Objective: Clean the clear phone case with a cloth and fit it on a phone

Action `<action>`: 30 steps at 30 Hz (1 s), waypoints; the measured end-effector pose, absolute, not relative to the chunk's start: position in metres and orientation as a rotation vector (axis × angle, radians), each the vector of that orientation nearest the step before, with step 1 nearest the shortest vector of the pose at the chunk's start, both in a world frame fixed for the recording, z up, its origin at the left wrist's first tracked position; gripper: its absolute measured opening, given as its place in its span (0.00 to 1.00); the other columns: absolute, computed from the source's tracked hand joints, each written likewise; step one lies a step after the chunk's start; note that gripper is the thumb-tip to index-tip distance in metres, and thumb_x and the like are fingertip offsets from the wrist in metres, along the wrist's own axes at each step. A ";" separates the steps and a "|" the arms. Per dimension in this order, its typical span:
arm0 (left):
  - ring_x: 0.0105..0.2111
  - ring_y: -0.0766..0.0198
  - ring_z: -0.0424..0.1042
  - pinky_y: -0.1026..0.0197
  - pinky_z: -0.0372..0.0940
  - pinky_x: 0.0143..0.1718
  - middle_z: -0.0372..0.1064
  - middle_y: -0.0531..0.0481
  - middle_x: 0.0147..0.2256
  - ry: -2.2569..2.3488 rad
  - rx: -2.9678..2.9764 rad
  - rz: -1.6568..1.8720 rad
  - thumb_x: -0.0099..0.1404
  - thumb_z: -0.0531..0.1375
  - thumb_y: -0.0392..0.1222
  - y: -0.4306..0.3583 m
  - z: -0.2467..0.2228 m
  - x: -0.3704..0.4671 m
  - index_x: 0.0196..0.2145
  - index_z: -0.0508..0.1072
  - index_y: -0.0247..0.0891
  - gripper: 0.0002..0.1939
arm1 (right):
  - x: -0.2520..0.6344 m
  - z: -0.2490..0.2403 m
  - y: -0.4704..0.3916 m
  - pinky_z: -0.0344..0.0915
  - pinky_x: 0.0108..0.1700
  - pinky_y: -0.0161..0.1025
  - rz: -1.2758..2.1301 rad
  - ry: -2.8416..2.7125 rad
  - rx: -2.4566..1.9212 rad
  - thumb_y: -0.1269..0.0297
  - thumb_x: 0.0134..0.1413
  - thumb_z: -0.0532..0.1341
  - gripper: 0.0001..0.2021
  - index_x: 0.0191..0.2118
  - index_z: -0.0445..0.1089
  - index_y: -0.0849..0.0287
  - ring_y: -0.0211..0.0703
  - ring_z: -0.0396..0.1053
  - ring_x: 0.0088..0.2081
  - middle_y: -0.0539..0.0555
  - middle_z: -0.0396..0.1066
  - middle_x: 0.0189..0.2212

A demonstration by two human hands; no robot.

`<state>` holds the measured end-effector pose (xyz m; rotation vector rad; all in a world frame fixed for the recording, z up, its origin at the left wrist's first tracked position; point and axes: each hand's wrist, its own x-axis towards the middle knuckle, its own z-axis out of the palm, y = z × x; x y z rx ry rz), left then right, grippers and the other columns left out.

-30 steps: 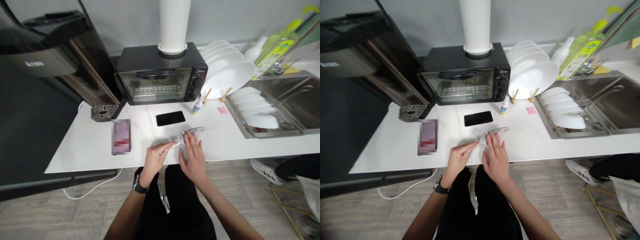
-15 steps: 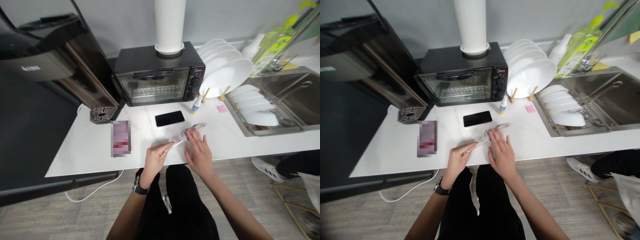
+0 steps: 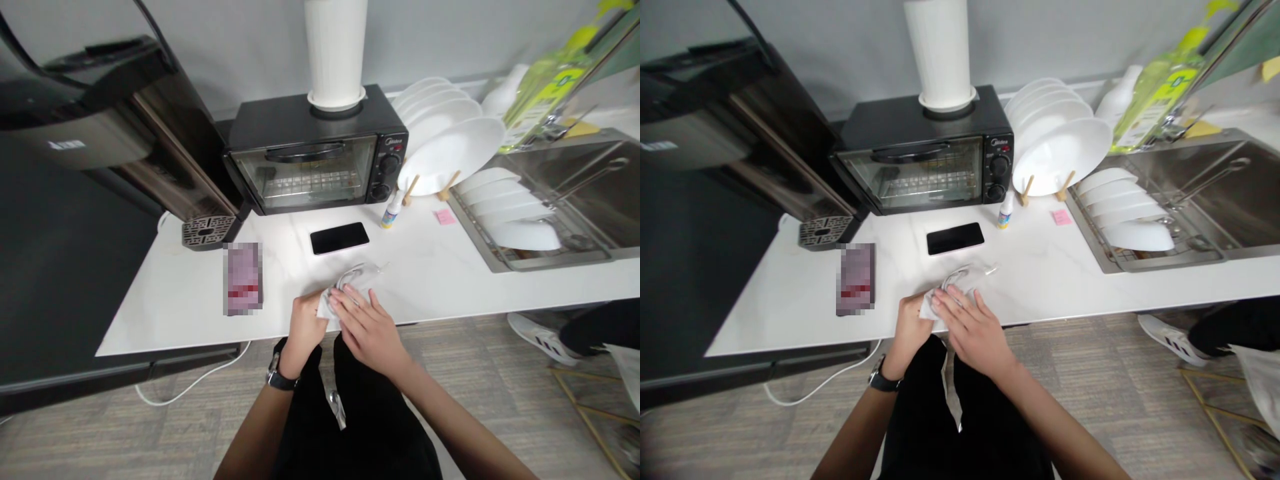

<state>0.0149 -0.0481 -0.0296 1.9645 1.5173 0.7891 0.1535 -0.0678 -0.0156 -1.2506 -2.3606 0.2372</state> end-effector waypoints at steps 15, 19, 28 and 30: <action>0.20 0.65 0.59 0.61 0.55 0.25 0.61 0.51 0.20 1.551 2.015 0.739 0.56 0.45 0.37 -0.048 -0.032 0.013 0.20 0.63 0.39 0.11 | 0.138 -0.021 -0.079 0.40 0.52 0.47 0.308 -2.390 -1.315 0.68 0.44 0.45 0.26 0.52 0.38 0.58 0.43 0.35 0.52 0.46 0.39 0.51; 0.21 0.65 0.59 0.61 0.54 0.25 0.60 0.51 0.20 1.537 2.028 0.724 0.55 0.45 0.37 -0.047 -0.033 0.011 0.19 0.62 0.39 0.11 | 0.147 -0.021 -0.073 0.39 0.53 0.47 0.284 -2.514 -1.192 0.72 0.44 0.44 0.25 0.52 0.38 0.55 0.41 0.36 0.52 0.43 0.40 0.51; 0.38 0.66 0.60 0.65 0.54 0.40 0.61 0.53 0.40 1.377 1.912 0.875 0.57 0.43 0.36 -0.047 -0.024 0.021 0.41 0.60 0.43 0.14 | 0.181 -0.014 -0.050 0.35 0.53 0.48 0.158 -2.246 -1.565 0.70 0.43 0.46 0.27 0.52 0.37 0.61 0.44 0.33 0.52 0.48 0.36 0.52; 0.31 0.65 0.62 0.63 0.56 0.34 0.64 0.51 0.33 1.455 1.957 0.829 0.57 0.44 0.37 -0.047 -0.028 0.019 0.35 0.63 0.41 0.12 | 0.166 -0.015 -0.060 0.36 0.53 0.48 0.195 -2.274 -1.518 0.69 0.43 0.46 0.27 0.52 0.38 0.60 0.44 0.33 0.52 0.48 0.37 0.52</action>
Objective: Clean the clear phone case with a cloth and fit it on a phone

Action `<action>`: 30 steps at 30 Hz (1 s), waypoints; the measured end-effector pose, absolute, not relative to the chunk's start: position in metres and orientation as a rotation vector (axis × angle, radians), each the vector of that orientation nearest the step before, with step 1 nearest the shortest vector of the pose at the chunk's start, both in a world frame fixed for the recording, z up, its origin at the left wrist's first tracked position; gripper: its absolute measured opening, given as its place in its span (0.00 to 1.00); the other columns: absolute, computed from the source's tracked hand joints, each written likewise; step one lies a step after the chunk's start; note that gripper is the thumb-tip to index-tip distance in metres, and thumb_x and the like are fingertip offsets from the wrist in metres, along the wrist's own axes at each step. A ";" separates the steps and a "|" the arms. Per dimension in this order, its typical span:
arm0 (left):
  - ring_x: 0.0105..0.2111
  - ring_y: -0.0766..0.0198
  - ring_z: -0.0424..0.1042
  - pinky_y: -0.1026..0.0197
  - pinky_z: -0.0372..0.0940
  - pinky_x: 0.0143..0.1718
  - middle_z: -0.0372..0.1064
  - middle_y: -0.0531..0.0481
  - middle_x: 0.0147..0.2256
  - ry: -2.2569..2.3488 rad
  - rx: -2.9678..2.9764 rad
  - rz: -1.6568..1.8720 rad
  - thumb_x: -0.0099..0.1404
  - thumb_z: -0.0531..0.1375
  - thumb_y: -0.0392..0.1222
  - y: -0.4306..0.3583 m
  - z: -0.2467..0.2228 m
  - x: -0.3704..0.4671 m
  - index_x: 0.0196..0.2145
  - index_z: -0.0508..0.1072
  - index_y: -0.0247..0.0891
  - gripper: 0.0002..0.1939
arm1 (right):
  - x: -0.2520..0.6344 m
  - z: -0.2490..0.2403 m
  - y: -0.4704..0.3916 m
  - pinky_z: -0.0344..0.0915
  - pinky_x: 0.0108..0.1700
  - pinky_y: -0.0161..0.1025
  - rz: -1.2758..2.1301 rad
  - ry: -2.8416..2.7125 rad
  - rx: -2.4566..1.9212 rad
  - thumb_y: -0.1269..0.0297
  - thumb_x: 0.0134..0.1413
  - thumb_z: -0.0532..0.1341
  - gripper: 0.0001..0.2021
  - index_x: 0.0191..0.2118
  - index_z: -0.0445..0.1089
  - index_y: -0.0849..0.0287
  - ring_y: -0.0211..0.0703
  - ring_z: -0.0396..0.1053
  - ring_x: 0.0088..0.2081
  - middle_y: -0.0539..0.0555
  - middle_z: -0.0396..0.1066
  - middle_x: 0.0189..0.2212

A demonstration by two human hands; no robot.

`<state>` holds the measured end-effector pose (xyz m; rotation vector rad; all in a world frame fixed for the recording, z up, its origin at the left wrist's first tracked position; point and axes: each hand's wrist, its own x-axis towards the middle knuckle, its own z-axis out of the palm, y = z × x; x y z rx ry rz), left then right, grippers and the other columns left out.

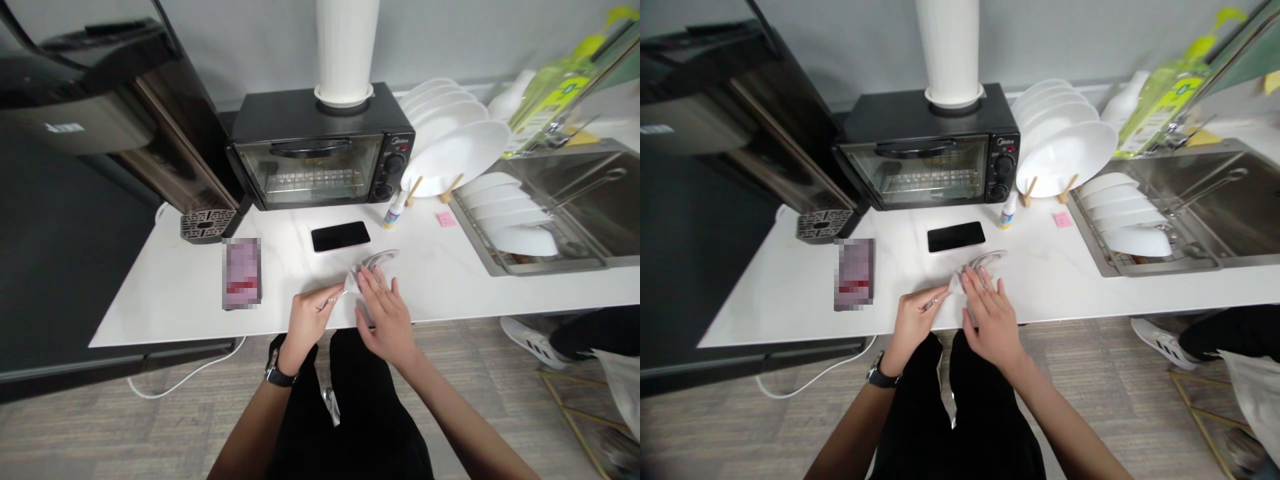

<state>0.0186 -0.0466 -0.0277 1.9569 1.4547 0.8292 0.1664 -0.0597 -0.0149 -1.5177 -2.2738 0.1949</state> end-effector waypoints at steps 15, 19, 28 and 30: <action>0.39 0.67 0.60 0.65 0.54 0.41 0.60 0.53 0.41 1.363 1.895 0.913 0.57 0.43 0.35 -0.047 -0.025 0.022 0.42 0.59 0.43 0.15 | 0.195 -0.009 -0.043 0.34 0.53 0.49 0.140 -2.228 -1.567 0.71 0.44 0.45 0.26 0.52 0.38 0.58 0.43 0.34 0.52 0.47 0.37 0.52; 0.31 0.66 0.62 0.64 0.57 0.33 0.64 0.51 0.32 1.450 1.960 0.843 0.56 0.44 0.36 -0.047 -0.027 0.019 0.35 0.63 0.41 0.11 | 0.173 -0.012 -0.056 0.35 0.53 0.48 0.195 -2.292 -1.508 0.70 0.44 0.46 0.26 0.52 0.38 0.60 0.43 0.33 0.53 0.47 0.36 0.52; 0.23 0.66 0.60 0.63 0.56 0.26 0.62 0.51 0.22 1.530 2.010 0.759 0.55 0.45 0.36 -0.046 -0.033 0.014 0.22 0.64 0.39 0.10 | 0.161 -0.015 -0.061 0.35 0.54 0.46 0.251 -2.453 -1.313 0.72 0.45 0.44 0.25 0.51 0.39 0.55 0.40 0.35 0.52 0.42 0.39 0.51; 0.30 0.66 0.63 0.64 0.57 0.32 0.65 0.52 0.30 1.472 1.957 0.824 0.56 0.45 0.36 -0.047 -0.029 0.019 0.31 0.65 0.40 0.11 | 0.177 -0.013 -0.050 0.34 0.54 0.46 0.199 -2.346 -1.454 0.71 0.45 0.44 0.25 0.52 0.39 0.56 0.40 0.34 0.52 0.43 0.38 0.51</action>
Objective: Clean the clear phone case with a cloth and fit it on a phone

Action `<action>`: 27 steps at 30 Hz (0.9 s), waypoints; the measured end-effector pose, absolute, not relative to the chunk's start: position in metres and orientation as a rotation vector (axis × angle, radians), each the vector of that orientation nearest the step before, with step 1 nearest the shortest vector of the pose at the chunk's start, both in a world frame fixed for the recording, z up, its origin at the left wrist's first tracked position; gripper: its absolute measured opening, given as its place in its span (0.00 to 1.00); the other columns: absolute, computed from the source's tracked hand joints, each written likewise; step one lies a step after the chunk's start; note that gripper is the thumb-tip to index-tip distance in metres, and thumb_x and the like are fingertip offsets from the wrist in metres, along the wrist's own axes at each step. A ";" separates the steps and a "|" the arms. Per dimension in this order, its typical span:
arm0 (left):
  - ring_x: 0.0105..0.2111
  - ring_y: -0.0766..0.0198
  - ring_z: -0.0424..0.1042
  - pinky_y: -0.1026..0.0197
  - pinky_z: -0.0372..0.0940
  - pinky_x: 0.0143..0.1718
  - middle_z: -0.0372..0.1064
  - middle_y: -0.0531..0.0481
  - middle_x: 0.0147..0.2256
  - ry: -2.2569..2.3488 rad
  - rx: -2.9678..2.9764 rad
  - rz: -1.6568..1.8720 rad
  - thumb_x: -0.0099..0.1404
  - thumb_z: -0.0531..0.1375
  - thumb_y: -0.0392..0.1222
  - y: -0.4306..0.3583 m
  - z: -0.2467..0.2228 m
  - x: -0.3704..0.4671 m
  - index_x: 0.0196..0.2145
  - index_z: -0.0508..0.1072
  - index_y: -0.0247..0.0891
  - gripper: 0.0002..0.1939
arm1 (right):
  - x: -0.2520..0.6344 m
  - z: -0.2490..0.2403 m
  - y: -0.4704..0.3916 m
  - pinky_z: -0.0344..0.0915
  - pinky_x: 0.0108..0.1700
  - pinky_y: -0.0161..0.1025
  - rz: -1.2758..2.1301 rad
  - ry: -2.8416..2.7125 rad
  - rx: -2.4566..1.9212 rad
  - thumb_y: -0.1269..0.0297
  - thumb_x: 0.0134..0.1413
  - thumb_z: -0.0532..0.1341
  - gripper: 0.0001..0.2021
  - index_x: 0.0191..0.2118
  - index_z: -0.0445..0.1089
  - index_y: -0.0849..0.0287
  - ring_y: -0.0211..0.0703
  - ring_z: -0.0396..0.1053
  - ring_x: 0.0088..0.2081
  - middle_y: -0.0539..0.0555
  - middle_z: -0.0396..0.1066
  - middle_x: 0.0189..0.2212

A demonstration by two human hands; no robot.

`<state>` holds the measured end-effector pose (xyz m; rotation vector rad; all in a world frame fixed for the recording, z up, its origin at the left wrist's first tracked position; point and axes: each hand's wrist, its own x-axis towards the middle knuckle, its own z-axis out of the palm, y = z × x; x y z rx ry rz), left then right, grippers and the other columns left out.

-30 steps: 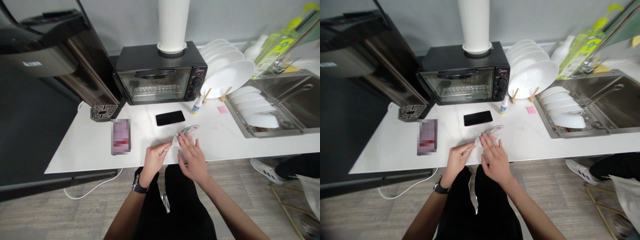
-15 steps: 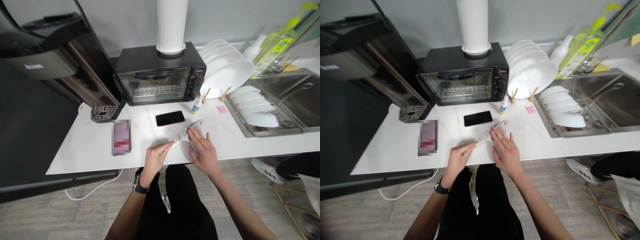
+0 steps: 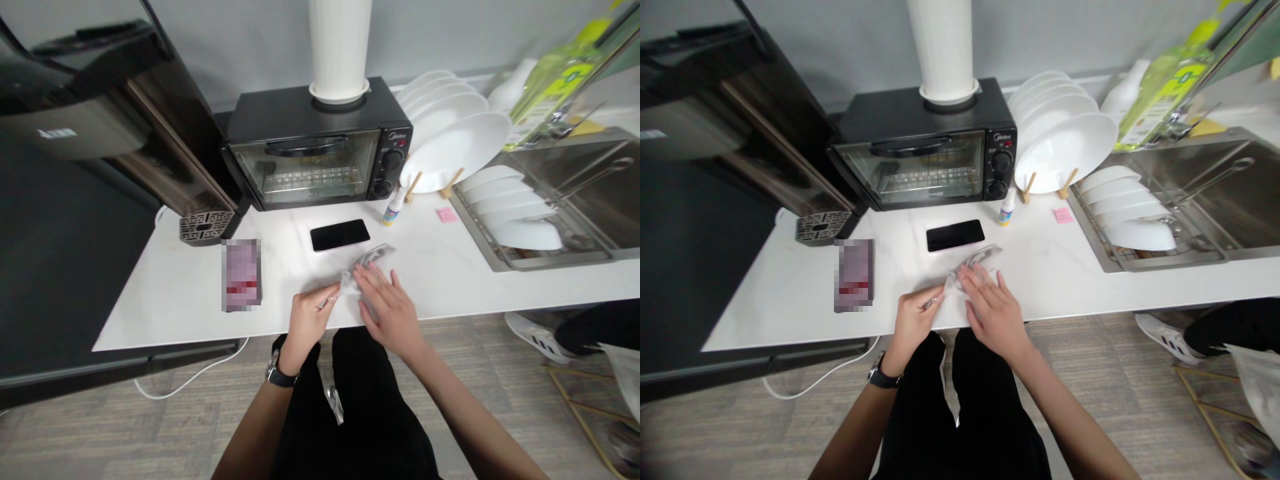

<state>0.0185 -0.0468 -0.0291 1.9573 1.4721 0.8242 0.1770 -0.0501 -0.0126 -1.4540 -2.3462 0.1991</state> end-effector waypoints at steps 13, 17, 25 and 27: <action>0.19 0.67 0.58 0.63 0.54 0.23 0.60 0.51 0.18 1.537 2.013 0.788 0.54 0.47 0.36 -0.046 -0.035 0.011 0.18 0.61 0.38 0.10 | 0.145 -0.011 -0.075 0.42 0.52 0.46 0.280 -2.481 -1.154 0.70 0.43 0.46 0.25 0.51 0.41 0.54 0.40 0.38 0.52 0.43 0.44 0.50; 0.23 0.66 0.61 0.63 0.56 0.26 0.63 0.51 0.22 1.500 2.005 0.797 0.55 0.46 0.36 -0.047 -0.032 0.014 0.22 0.64 0.39 0.10 | 0.166 -0.007 -0.061 0.43 0.52 0.47 0.231 -2.406 -1.263 0.72 0.43 0.46 0.25 0.51 0.42 0.53 0.41 0.40 0.51 0.44 0.45 0.49; 0.35 0.66 0.62 0.64 0.56 0.36 0.64 0.52 0.35 1.399 1.921 0.903 0.56 0.45 0.35 -0.047 -0.025 0.020 0.37 0.62 0.42 0.12 | 0.175 -0.009 -0.051 0.39 0.53 0.48 0.177 -2.244 -1.508 0.72 0.42 0.46 0.26 0.52 0.40 0.59 0.43 0.35 0.52 0.47 0.39 0.51; 0.26 0.66 0.62 0.64 0.57 0.29 0.64 0.51 0.26 1.479 1.967 0.849 0.55 0.45 0.36 -0.047 -0.029 0.016 0.29 0.65 0.40 0.09 | 0.159 -0.013 -0.062 0.40 0.53 0.47 0.215 -2.299 -1.442 0.73 0.41 0.46 0.27 0.51 0.41 0.59 0.42 0.35 0.52 0.47 0.40 0.51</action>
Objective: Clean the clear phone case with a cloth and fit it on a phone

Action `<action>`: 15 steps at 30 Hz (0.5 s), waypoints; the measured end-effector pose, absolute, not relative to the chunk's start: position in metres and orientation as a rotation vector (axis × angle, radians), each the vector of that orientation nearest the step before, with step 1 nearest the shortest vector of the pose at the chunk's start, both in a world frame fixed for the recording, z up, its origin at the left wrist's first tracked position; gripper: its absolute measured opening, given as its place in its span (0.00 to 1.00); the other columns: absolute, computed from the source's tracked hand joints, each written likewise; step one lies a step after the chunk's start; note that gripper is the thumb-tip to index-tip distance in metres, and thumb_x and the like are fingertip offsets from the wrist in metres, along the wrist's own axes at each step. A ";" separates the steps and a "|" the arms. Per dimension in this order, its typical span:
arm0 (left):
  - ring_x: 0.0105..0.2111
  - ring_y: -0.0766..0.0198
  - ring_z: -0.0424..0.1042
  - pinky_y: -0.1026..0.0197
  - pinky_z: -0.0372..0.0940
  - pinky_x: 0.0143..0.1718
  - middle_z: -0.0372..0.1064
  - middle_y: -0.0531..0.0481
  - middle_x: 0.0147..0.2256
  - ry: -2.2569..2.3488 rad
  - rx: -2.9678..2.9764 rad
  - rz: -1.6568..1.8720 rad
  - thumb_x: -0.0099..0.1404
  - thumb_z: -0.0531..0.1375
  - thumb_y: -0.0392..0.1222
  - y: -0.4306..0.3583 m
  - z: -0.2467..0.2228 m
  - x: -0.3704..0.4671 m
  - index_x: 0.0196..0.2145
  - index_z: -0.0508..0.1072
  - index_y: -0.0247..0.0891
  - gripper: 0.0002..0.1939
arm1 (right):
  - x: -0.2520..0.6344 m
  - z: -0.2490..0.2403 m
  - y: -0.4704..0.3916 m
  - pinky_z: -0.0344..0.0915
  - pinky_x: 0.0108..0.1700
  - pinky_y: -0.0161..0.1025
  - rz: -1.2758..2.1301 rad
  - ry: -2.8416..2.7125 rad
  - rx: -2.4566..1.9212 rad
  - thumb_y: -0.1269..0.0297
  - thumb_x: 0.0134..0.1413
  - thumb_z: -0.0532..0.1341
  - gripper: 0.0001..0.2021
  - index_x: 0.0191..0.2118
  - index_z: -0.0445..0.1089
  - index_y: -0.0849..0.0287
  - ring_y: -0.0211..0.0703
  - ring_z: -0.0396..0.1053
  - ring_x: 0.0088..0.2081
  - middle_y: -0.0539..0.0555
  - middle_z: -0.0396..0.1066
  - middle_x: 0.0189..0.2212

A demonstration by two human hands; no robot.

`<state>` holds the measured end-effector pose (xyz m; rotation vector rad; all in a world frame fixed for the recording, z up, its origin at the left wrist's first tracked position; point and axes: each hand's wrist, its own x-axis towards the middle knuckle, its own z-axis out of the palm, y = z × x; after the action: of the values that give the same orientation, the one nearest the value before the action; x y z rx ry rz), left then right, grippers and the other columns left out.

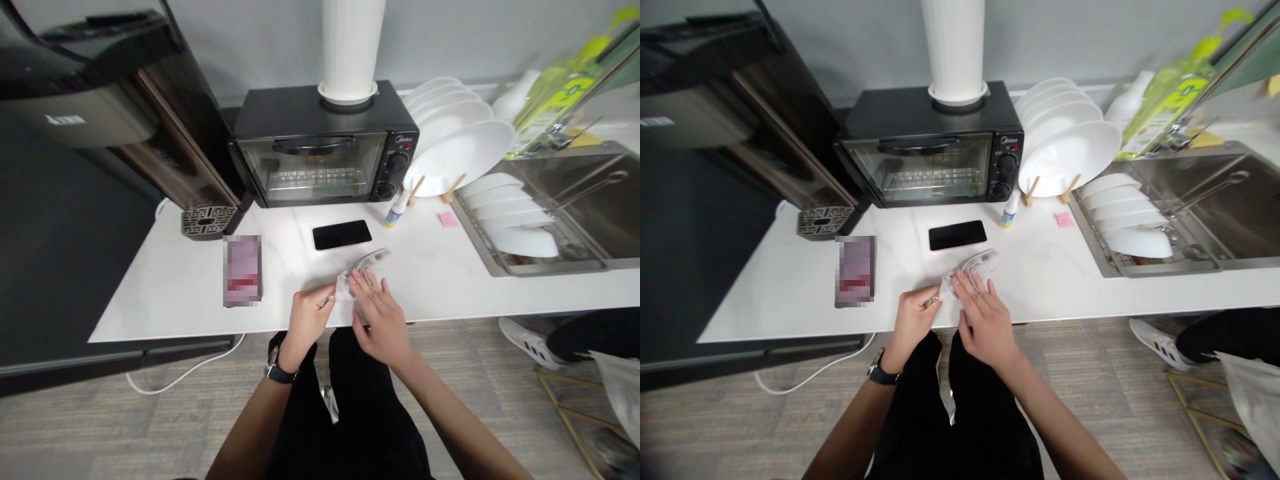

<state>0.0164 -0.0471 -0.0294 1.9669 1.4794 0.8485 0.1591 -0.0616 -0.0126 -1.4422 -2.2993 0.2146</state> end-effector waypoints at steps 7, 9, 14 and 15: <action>0.18 0.67 0.58 0.63 0.54 0.22 0.59 0.52 0.17 1.554 2.013 0.795 0.54 0.47 0.36 -0.046 -0.036 0.011 0.17 0.61 0.38 0.10 | 0.144 -0.014 -0.076 0.41 0.53 0.46 0.279 -2.466 -1.204 0.73 0.43 0.45 0.25 0.51 0.41 0.55 0.40 0.37 0.52 0.43 0.42 0.50; 0.22 0.65 0.61 0.63 0.56 0.25 0.62 0.51 0.21 1.527 2.002 0.812 0.54 0.46 0.36 -0.047 -0.032 0.015 0.21 0.64 0.39 0.10 | 0.158 -0.011 -0.066 0.41 0.52 0.48 0.241 -2.396 -1.303 0.73 0.43 0.45 0.25 0.51 0.41 0.54 0.40 0.38 0.52 0.43 0.42 0.50; 0.38 0.65 0.61 0.63 0.56 0.39 0.62 0.54 0.39 1.381 1.895 0.965 0.55 0.45 0.34 -0.048 -0.022 0.023 0.40 0.61 0.44 0.15 | 0.185 -0.006 -0.046 0.44 0.51 0.50 0.094 -2.163 -1.559 0.72 0.44 0.46 0.25 0.51 0.42 0.56 0.44 0.39 0.51 0.47 0.44 0.50; 0.38 0.66 0.61 0.63 0.56 0.39 0.62 0.54 0.39 1.380 1.894 0.968 0.55 0.45 0.34 -0.048 -0.022 0.023 0.40 0.61 0.45 0.15 | 0.183 -0.006 -0.047 0.44 0.51 0.50 0.089 -2.161 -1.568 0.71 0.44 0.46 0.25 0.51 0.42 0.57 0.44 0.39 0.51 0.47 0.44 0.50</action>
<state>0.0229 -0.0477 -0.0224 1.8945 1.3803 0.9683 0.1830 -0.0470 -0.0056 -1.5685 -2.1605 0.0890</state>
